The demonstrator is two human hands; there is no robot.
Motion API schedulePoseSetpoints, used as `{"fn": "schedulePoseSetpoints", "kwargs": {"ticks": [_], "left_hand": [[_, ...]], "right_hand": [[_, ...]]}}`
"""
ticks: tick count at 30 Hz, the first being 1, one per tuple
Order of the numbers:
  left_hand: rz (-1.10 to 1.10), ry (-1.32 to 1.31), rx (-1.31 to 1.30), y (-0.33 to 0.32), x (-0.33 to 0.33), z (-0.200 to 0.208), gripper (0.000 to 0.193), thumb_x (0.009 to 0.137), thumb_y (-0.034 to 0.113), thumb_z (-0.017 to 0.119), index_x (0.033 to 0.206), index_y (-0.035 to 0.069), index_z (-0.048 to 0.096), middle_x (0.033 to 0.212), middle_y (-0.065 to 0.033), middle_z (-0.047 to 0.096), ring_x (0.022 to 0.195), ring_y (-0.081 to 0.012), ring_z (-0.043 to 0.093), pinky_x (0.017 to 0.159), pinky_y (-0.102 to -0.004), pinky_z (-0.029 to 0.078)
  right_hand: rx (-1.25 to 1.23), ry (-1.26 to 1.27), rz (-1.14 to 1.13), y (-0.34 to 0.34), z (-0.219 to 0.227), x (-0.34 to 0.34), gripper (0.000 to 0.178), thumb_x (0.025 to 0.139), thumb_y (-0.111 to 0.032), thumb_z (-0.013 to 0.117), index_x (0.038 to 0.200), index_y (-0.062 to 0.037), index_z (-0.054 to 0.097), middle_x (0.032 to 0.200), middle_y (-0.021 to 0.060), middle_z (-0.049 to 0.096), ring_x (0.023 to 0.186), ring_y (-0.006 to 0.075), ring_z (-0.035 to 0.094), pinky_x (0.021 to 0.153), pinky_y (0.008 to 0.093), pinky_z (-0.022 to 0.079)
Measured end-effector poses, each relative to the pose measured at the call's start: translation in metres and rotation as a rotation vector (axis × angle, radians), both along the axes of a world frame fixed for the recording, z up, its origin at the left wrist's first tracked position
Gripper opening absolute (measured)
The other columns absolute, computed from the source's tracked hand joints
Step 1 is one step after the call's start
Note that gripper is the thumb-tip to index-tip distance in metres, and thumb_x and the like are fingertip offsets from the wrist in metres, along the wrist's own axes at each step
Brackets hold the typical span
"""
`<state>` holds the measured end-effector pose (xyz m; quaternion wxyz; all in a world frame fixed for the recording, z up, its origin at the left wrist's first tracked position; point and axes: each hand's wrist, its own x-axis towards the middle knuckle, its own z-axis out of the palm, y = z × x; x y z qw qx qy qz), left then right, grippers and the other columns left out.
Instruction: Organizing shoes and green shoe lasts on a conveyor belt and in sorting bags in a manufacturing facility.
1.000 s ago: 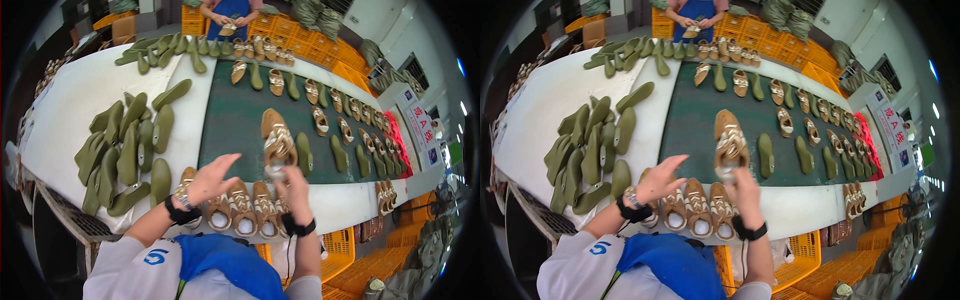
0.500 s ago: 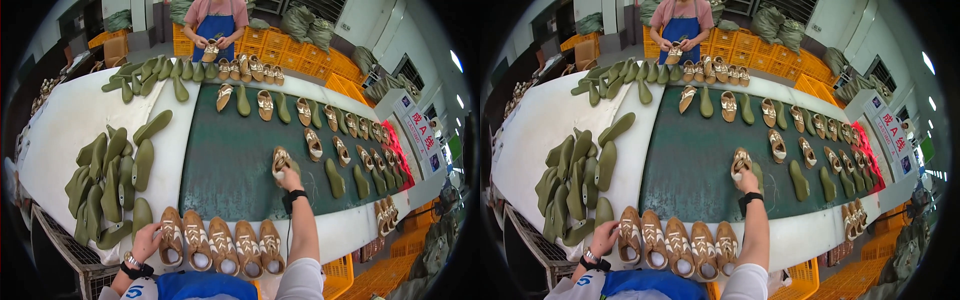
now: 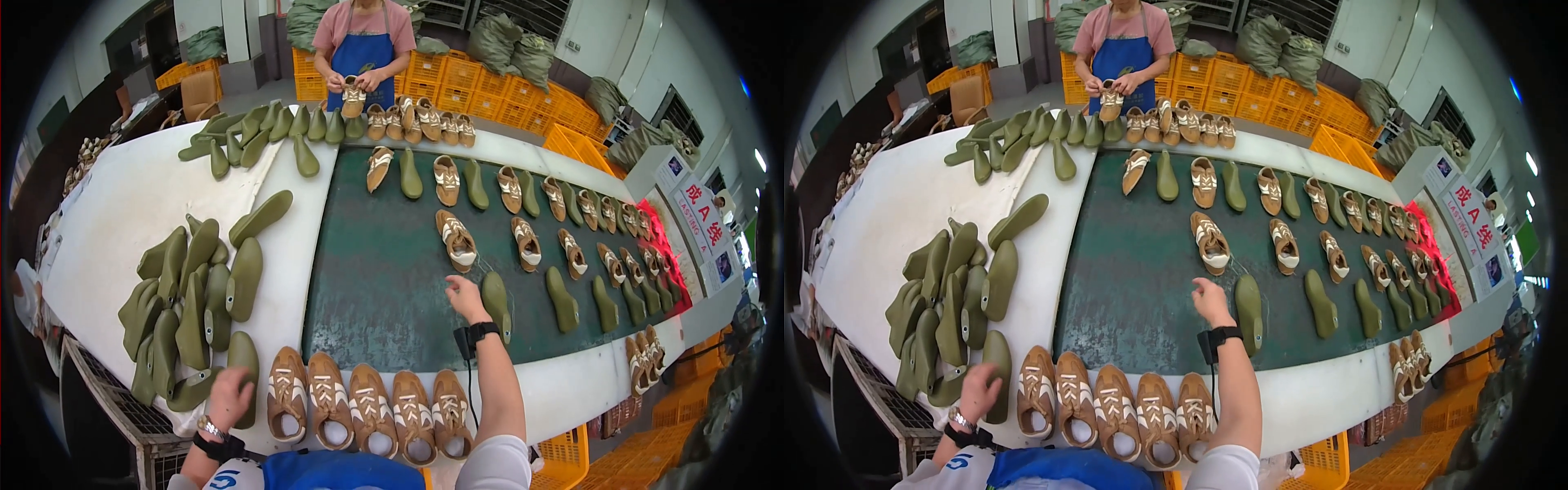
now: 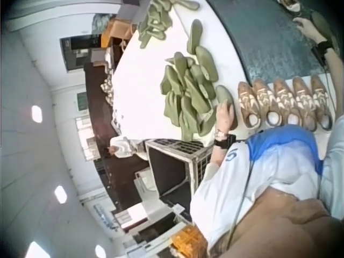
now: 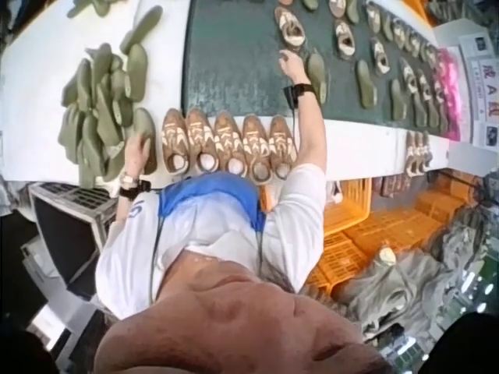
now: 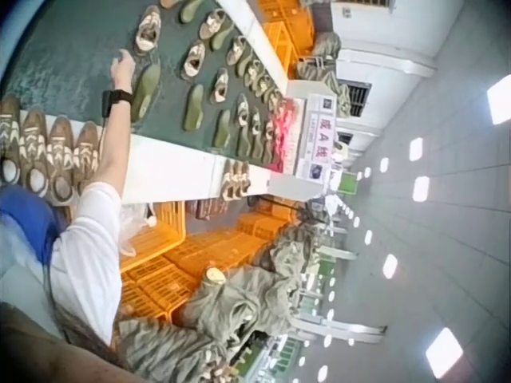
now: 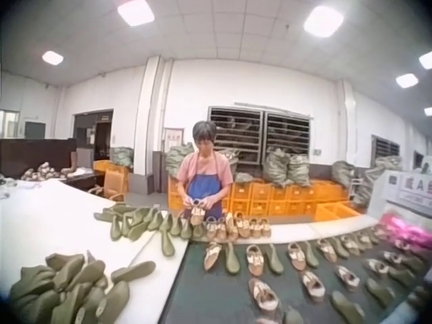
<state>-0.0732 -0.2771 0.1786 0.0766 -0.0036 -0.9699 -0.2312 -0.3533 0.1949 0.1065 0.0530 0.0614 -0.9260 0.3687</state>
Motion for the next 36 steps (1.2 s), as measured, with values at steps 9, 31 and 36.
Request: {"fn": "schedulePoseSetpoints", "kwargs": {"ticks": [9, 31, 36], "left_hand": [[0.042, -0.019, -0.222, -0.08, 0.027, -0.055, 0.069, 0.065, 0.04, 0.073, 0.119, 0.004, 0.049, 0.121, -0.0211, 0.046, 0.113, -0.0382, 0.041, 0.094, -0.0486, 0.034], [0.124, 0.276, 0.026, -0.094, 0.098, -0.031, 0.041, 0.068, 0.007, 0.066, 0.106, 0.0, 0.054, 0.117, -0.0202, 0.048, 0.107, -0.0381, 0.047, 0.091, -0.0432, 0.04], [0.252, 0.178, 0.018, -0.12, 0.094, -0.047, 0.06, 0.066, 0.01, 0.069, 0.121, 0.002, 0.045, 0.118, -0.0202, 0.048, 0.11, -0.0378, 0.045, 0.094, -0.0425, 0.038]], "right_hand": [[0.153, -0.198, 0.386, -0.072, 0.102, 0.17, 0.03, 0.076, -0.011, 0.057, 0.105, -0.0041, 0.06, 0.087, 0.0177, 0.064, 0.082, 0.0337, 0.061, 0.073, 0.0401, 0.049], [0.261, -0.247, 0.953, -0.406, 0.034, 0.288, 0.042, 0.082, -0.042, 0.056, 0.112, -0.0127, 0.049, 0.078, 0.0188, 0.063, 0.075, 0.037, 0.062, 0.064, 0.047, 0.048], [0.085, -0.237, 0.852, -0.397, 0.036, 0.279, 0.026, 0.082, -0.032, 0.055, 0.096, -0.0105, 0.053, 0.075, 0.0192, 0.062, 0.072, 0.0377, 0.06, 0.064, 0.0474, 0.047]]}}
